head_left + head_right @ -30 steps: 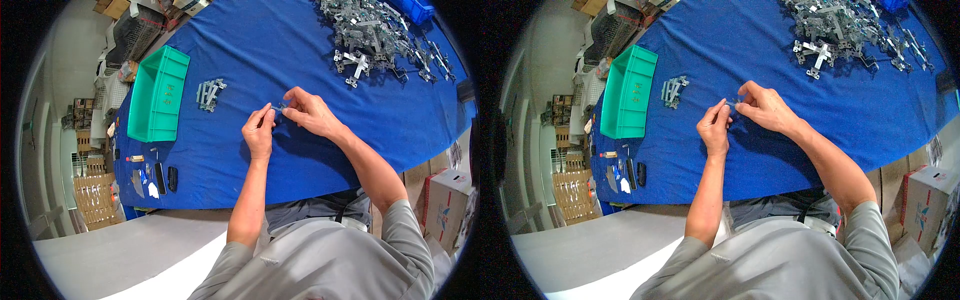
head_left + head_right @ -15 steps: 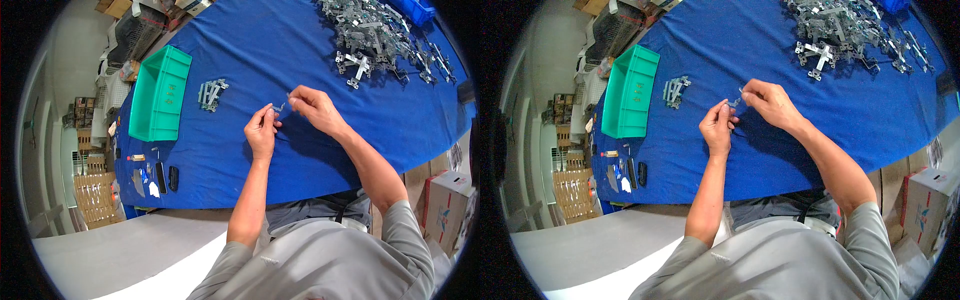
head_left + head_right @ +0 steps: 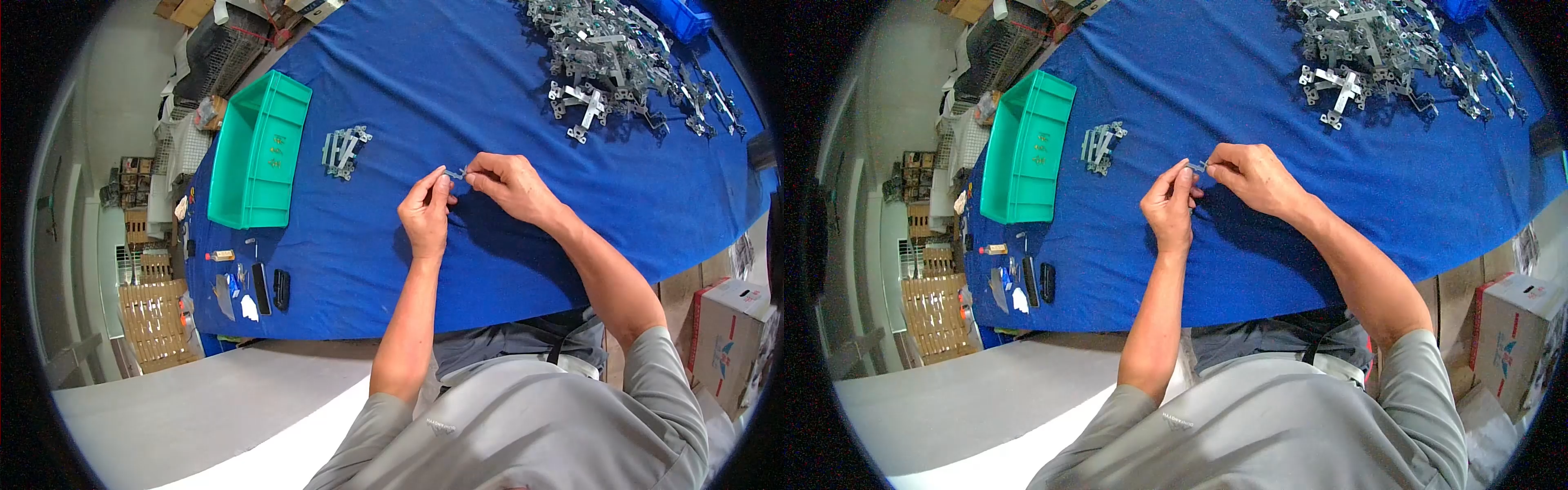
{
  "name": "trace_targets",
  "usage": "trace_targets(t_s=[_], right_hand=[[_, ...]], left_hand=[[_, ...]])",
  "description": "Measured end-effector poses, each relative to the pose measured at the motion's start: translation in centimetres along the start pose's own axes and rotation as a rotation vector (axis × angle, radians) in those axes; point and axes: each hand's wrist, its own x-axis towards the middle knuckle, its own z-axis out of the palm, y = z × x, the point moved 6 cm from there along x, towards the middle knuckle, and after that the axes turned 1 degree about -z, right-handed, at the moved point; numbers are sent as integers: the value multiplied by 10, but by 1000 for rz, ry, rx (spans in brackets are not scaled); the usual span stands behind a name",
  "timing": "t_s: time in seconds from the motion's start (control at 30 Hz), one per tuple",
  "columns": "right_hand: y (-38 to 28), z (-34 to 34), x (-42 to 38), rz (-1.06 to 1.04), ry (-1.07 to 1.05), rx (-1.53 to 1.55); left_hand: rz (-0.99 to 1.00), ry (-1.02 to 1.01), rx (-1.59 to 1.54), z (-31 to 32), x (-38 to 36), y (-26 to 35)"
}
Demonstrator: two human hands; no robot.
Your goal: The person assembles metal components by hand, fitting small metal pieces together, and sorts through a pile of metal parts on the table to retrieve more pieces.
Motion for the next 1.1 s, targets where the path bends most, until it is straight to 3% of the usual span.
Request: trace_targets(t_s=[0.1, 0.3, 0.4, 0.5, 0.7, 0.8, 0.83, 0.93, 1.1], right_hand=[[-2, -2, -1, -58, 61, -115], [4, -3, 0, -54, 162, -16], [-2, -1, -1, 16, 71, 54], [2, -1, 0, 21, 37, -79], [0, 0, 0, -238, 134, -143], [-2, -4, 1, -238, 179, -143], [1, -7, 1, -171, 202, -45], [8, -10, 2, 10, 219, 179], [12, 7, 1, 81, -26, 153]], left_hand=[[20, 0, 39, -2, 2, -3], [43, -9, 82, -1, 3, -6], [68, -29, 99, 0, 3, -4], [102, -54, 154, 3, 1, 4], [125, -80, 203, 6, 1, 9], [209, -117, 267, 8, 2, 9], [247, -133, 300, 8, 1, 10], [-40, -25, 43, 3, -2, 1], [-23, 3, -10, 0, 1, -1]])
